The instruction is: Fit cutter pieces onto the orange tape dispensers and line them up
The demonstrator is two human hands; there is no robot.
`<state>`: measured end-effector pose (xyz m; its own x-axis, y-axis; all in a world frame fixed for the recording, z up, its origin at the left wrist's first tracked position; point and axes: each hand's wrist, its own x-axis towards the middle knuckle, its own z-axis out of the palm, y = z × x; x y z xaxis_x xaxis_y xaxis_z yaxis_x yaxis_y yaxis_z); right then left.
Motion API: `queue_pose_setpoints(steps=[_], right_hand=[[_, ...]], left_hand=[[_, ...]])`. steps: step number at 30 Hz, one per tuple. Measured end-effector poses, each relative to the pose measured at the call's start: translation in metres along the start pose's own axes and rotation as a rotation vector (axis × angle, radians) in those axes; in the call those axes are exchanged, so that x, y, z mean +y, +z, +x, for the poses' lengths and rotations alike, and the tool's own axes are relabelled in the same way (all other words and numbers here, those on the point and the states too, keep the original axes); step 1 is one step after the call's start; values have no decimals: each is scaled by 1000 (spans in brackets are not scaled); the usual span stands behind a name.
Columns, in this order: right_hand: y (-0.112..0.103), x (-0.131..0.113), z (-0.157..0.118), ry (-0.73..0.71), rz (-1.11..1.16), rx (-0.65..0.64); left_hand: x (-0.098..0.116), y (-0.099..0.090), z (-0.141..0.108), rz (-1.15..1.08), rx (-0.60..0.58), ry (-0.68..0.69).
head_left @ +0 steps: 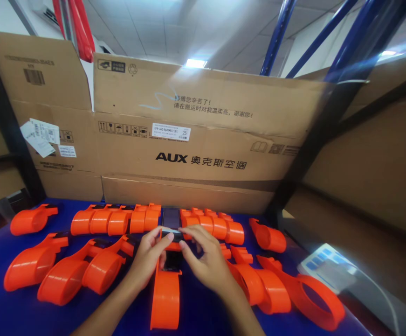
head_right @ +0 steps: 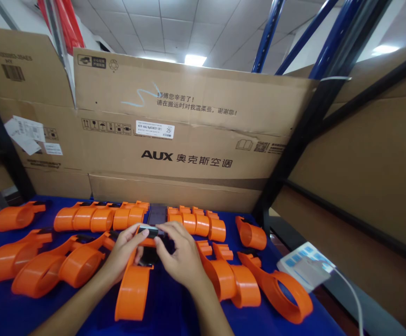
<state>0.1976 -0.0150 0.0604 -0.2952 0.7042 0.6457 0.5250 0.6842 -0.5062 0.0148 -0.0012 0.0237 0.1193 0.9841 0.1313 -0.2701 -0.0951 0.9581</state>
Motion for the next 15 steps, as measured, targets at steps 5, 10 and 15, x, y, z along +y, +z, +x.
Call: queue_pose_setpoints(steps=[5,10,15], right_hand=[[4,-6,0,-23,35,-50],[-1,-1,0,6,-14,51],[-5,12,2,84,-135,218]], left_hand=[[-1,0,1,14,-40,8],[3,-8,4,-119,-25,-75],[14,-20,12,-414,-39,-169]])
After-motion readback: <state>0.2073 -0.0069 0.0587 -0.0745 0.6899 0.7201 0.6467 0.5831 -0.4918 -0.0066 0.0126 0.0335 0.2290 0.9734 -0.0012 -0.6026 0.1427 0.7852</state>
